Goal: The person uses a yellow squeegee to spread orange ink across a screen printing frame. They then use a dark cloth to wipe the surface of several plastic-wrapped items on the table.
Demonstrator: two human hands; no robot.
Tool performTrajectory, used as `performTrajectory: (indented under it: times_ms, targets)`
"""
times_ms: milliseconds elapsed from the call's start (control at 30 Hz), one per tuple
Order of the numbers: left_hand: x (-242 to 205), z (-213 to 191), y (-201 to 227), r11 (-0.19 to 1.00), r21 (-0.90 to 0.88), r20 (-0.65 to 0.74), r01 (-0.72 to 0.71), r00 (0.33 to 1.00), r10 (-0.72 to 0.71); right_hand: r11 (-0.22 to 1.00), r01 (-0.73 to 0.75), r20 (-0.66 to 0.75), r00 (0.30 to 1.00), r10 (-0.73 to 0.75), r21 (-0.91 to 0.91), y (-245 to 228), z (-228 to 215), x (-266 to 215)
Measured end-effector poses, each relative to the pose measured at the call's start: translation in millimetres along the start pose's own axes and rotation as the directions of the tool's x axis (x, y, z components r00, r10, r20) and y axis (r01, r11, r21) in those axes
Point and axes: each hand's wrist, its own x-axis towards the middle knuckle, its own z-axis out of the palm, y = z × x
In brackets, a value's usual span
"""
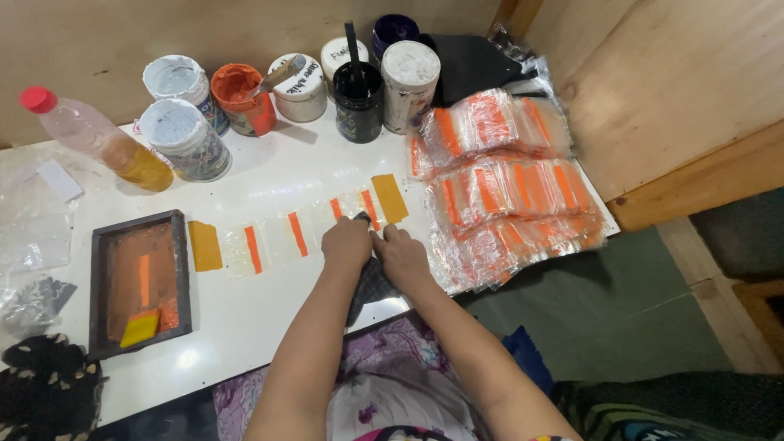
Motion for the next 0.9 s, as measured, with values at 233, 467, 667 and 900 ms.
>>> performTrajectory:
  times_ms: [233,467,667,900]
  targets:
    - [-20,-51,19,0.998,-0.026,0.061,0.052,0.997,-0.05,1.0,-0.006,0.001,1.0,0.006,0.014,1,3,1]
    - [-8,-56,19,0.996,-0.057,0.068,0.075,0.995,-0.071,1.0,0.005,-0.009,1.0,-0.005,0.018,4,10,0]
    - [11,-52,16,0.992,-0.093,0.075,0.084,0.994,-0.077,0.999,-0.014,0.022,1.0,0.013,0.044,3,5,2]
    - [15,-60,13,0.978,-0.19,0.057,0.09,0.995,-0.081,1.0,-0.019,0.03,0.999,0.018,0.016,3,2,-1]
